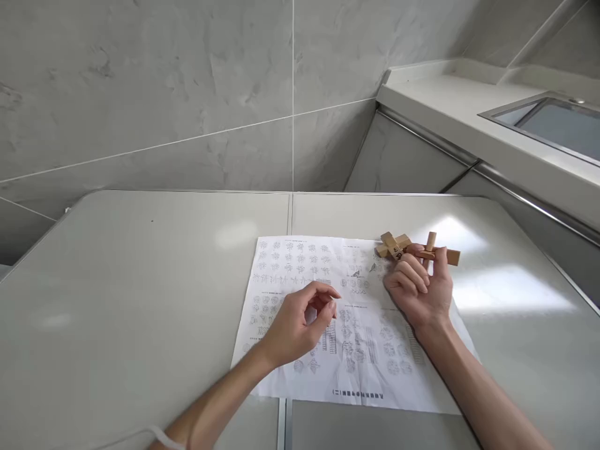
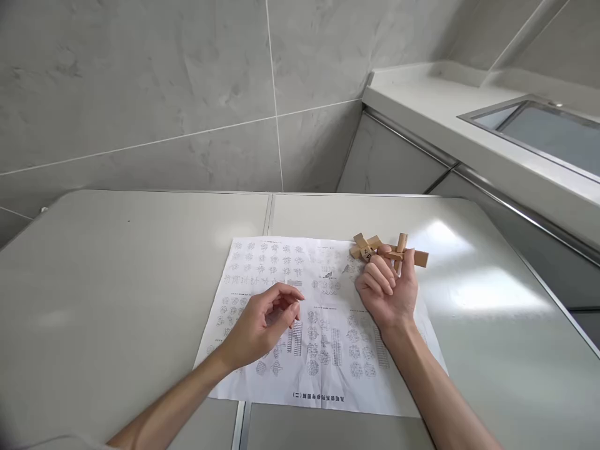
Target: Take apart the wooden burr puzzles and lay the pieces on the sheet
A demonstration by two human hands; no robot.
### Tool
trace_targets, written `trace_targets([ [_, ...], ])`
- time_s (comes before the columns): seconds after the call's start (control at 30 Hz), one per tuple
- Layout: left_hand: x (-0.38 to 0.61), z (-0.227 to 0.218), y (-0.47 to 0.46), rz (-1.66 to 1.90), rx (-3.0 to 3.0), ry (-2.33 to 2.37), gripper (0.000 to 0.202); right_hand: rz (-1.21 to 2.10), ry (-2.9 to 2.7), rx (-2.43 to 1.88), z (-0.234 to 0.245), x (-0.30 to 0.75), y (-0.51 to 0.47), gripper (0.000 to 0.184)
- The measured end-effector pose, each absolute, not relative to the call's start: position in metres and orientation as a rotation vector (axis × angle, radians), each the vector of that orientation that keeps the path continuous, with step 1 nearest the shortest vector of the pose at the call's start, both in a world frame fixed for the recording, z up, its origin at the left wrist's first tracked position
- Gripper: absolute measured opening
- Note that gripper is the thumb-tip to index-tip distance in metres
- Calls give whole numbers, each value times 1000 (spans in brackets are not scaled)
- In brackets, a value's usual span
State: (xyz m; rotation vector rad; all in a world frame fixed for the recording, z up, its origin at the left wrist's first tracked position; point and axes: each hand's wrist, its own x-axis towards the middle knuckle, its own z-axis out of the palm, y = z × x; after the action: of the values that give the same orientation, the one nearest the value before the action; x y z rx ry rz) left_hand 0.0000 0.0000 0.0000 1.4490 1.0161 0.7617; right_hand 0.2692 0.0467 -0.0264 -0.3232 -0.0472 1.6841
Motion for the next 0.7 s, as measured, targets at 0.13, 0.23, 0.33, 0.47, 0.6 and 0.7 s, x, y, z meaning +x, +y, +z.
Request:
trace_targets([
  [0.13,0,0,0,751,1444,1028,20,1610,-183,-509,-17,261,48,35],
  [0.23,0,0,0,757,1447,1021,20,1542,-329,-636,-12,253,48,41],
  [0.33,0,1,0,763,1448,1010,19,1457,-568,-793,-13,242,44,46],
  [0.47,1,4,0,765,1445,1014,19,1349,-990,-1040,-22,227,30,37],
  [0.6,1,4,1,768,1433,999,22,1257,-1459,-1067,-32,222,22,16],
  [0.7,1,3,1,780,1417,961,23,1177,-1650,-1059,-34,223,21,7],
])
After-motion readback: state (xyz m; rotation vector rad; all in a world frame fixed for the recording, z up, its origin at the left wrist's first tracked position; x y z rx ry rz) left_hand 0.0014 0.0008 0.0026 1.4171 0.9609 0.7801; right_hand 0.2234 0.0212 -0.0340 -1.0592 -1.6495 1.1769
